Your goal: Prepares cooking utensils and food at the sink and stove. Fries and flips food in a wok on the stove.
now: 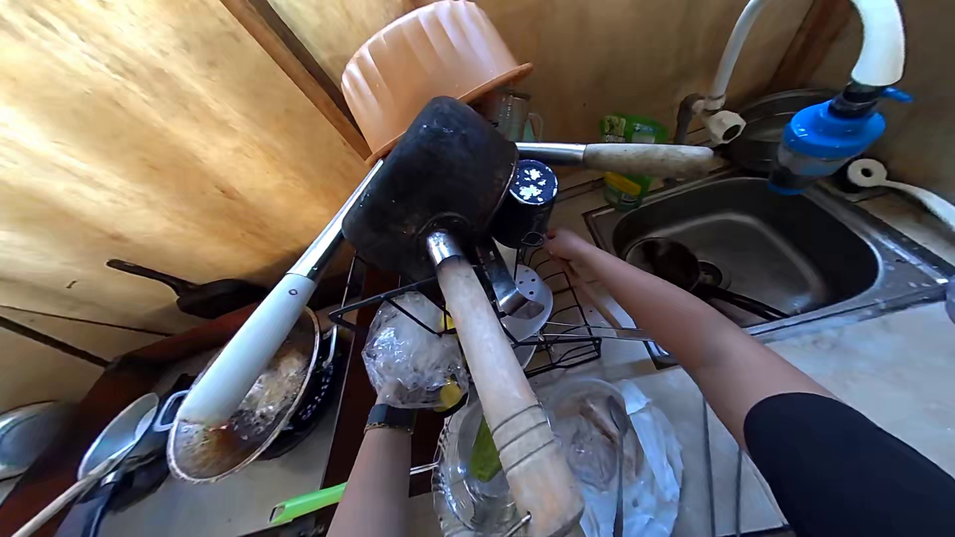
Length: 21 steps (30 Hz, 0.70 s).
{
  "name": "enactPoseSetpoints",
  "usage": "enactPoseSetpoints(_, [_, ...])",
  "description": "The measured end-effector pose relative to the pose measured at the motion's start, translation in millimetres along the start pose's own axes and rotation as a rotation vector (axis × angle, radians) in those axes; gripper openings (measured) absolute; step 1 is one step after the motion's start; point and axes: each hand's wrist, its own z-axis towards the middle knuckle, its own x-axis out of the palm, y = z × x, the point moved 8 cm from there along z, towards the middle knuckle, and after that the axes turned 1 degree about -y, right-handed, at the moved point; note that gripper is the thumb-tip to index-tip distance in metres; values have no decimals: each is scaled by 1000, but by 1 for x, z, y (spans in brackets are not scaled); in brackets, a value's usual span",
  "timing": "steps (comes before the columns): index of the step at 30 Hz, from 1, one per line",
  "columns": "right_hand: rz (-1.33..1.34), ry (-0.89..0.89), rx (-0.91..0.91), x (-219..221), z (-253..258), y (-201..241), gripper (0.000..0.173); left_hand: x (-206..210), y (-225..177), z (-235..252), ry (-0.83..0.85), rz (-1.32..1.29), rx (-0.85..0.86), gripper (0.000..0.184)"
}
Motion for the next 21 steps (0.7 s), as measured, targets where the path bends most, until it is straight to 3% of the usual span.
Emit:
enactPoseSetpoints(4, [342,-178,218,-13,-11,-20,25,-33,35,92,136,-72,145,34])
enactPoseSetpoints(8, [424,-296,213,-46,-15,-36,23,-32,36,99,127,-139,174,37])
enactPoseSetpoints(11, [398,-324,140,-77,-25,-38,22,-35,32,95,159,-199,200,28])
enactPoseSetpoints(13, [258,-306,45,-96,-41,-33,21,-24,11,50,119,-139,235,21])
enactPoseSetpoints(15, [15,-298,-46,-111,-65,-28,23,-27,-2,23,70,-146,286,26])
enactPoseSetpoints(18, [-358,-349,-119,-125,-126,-17,25,-59,-3,22,85,-230,365,30])
enactPoseSetpoints(21, [-587,-392,-149,-131,-198,-12,27,-101,-1,-9,43,-340,471,31])
